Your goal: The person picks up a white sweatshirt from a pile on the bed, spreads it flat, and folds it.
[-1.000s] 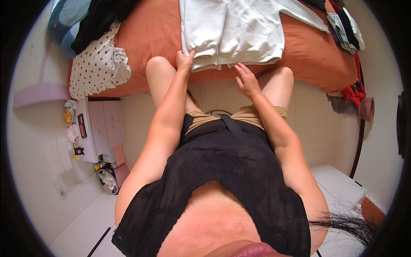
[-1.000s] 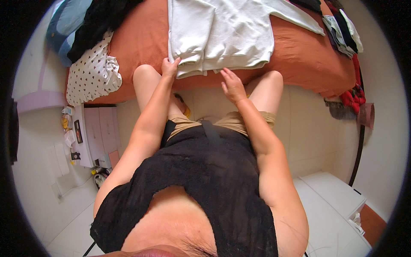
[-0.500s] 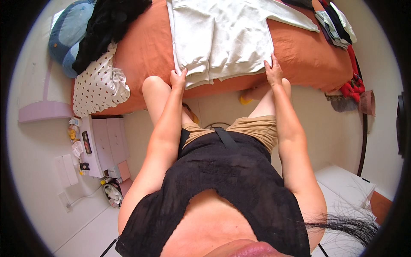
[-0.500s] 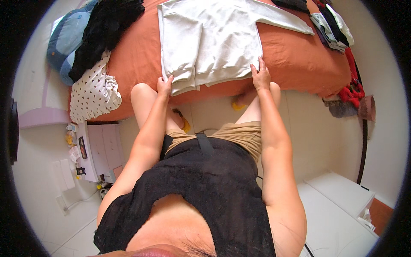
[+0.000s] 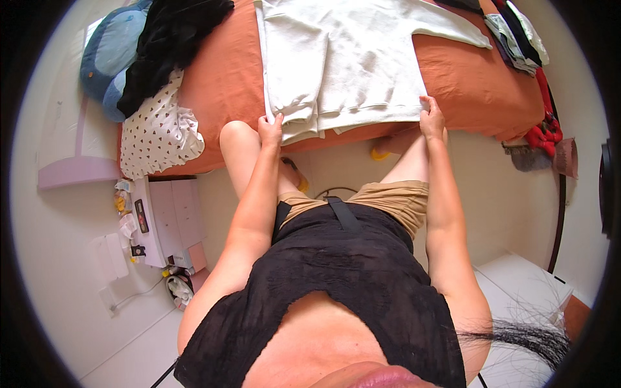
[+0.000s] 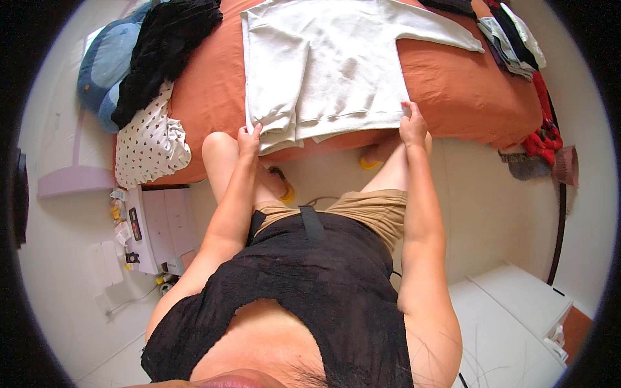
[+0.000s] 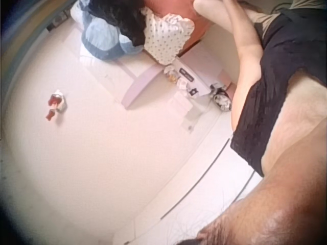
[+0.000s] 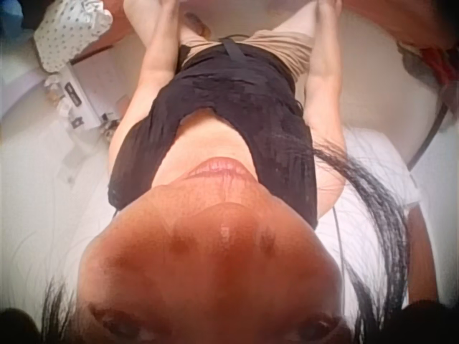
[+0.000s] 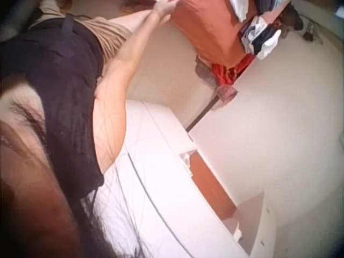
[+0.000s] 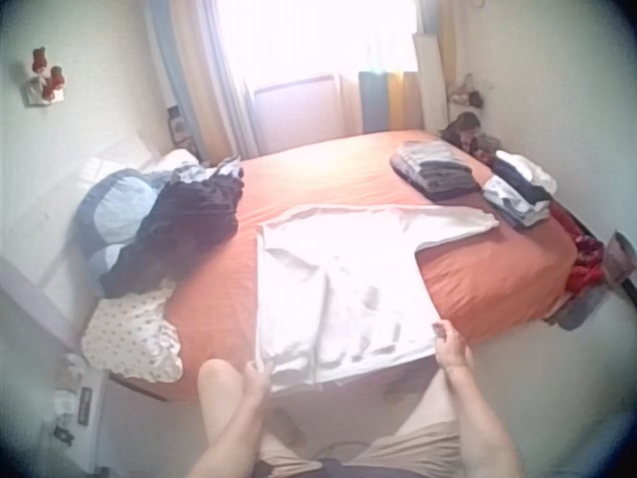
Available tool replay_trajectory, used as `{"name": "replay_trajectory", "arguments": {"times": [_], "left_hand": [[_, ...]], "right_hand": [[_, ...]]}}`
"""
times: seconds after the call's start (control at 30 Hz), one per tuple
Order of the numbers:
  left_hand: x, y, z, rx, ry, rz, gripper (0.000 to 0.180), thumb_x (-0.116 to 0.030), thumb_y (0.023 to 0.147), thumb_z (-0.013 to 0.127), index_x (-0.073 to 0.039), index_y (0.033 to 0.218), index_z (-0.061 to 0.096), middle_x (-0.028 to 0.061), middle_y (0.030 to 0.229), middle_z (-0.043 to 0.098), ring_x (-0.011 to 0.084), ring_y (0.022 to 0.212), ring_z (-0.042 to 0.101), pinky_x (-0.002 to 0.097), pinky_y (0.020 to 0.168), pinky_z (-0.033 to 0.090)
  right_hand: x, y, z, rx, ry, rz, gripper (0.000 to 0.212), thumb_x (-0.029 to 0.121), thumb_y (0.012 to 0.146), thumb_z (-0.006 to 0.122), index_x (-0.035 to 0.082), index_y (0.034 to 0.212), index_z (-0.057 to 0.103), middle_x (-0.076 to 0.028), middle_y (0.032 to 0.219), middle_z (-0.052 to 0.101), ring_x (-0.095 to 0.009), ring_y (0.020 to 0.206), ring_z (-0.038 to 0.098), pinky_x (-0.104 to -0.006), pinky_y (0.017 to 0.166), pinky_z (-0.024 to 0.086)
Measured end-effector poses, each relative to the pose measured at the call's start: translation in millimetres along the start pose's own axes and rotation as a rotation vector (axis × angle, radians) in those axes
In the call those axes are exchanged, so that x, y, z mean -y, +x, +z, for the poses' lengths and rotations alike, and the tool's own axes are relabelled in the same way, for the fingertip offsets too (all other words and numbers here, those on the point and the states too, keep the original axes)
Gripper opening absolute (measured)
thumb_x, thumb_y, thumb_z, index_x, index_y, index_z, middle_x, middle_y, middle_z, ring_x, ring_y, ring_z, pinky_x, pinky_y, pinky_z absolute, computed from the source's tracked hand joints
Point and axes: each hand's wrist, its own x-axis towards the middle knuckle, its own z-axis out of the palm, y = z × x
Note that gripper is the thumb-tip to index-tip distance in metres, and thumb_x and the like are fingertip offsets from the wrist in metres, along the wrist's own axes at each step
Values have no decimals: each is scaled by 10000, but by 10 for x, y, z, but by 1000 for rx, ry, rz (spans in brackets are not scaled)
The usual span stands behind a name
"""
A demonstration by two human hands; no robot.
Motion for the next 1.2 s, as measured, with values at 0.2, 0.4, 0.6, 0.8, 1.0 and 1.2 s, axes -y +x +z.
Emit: {"name": "replay_trajectory", "arguments": {"times": [0.2, 0.4, 0.6, 0.8, 1.0, 1.2], "left_hand": [[41, 104, -134, 42, 170, -58, 514, -328, 731, 713, 55, 1009, 513, 192, 952, 618, 265, 870, 601, 352, 784, 464], [-565, -86, 2, -96, 529, 188, 528, -212, 744, 611, 36, 1169, 419, 225, 1218, 442, 371, 1164, 384, 433, 1002, 293], [-877, 277, 507, -2, 532, 857, 501, -200, 815, 572, 24, 1236, 417, 216, 1274, 430, 364, 1231, 341, 434, 1054, 247], [-878, 570, 1081, 165, 773, 909, 535, -322, 891, 443, -34, 1333, 355, 167, 1383, 349, 289, 1318, 271, 449, 1081, 177], [-709, 695, 1169, 195, 815, 737, 495, -313, 902, 379, -158, 1372, 352, 95, 1441, 292, 221, 1347, 233, 438, 1099, 120], [-720, 652, 1121, 177, 820, 696, 517, -222, 838, 429, -198, 1353, 386, 57, 1426, 329, 206, 1329, 274, 441, 1100, 135]], "right_hand": [[206, -59, -16, 95, -113, -25, 411, 54, 745, 441, 171, 1116, 572, -147, 1049, 623, -334, 978, 581, -406, 868, 439], [23, -9, -117, 196, -204, 1, 365, 75, 775, 460, 144, 1114, 577, -156, 1060, 616, -317, 1025, 558, -396, 895, 425], [243, 166, 204, -89, -300, -403, 350, 149, 835, 505, 53, 1169, 540, -168, 1261, 476, -330, 1161, 438, -393, 996, 347], [822, 500, 826, 95, -258, -702, 465, 272, 874, 501, 46, 1275, 438, -144, 1328, 427, -292, 1236, 383, -424, 1042, 280], [1063, 898, 1340, 276, -408, -799, 515, 379, 886, 461, 126, 1332, 402, -42, 1396, 378, -171, 1309, 313, -418, 1088, 199], [852, 1552, 1448, 302, -532, -779, 524, 409, 901, 366, 177, 1371, 359, 9, 1433, 328, -143, 1331, 270, -384, 1118, 127]]}}
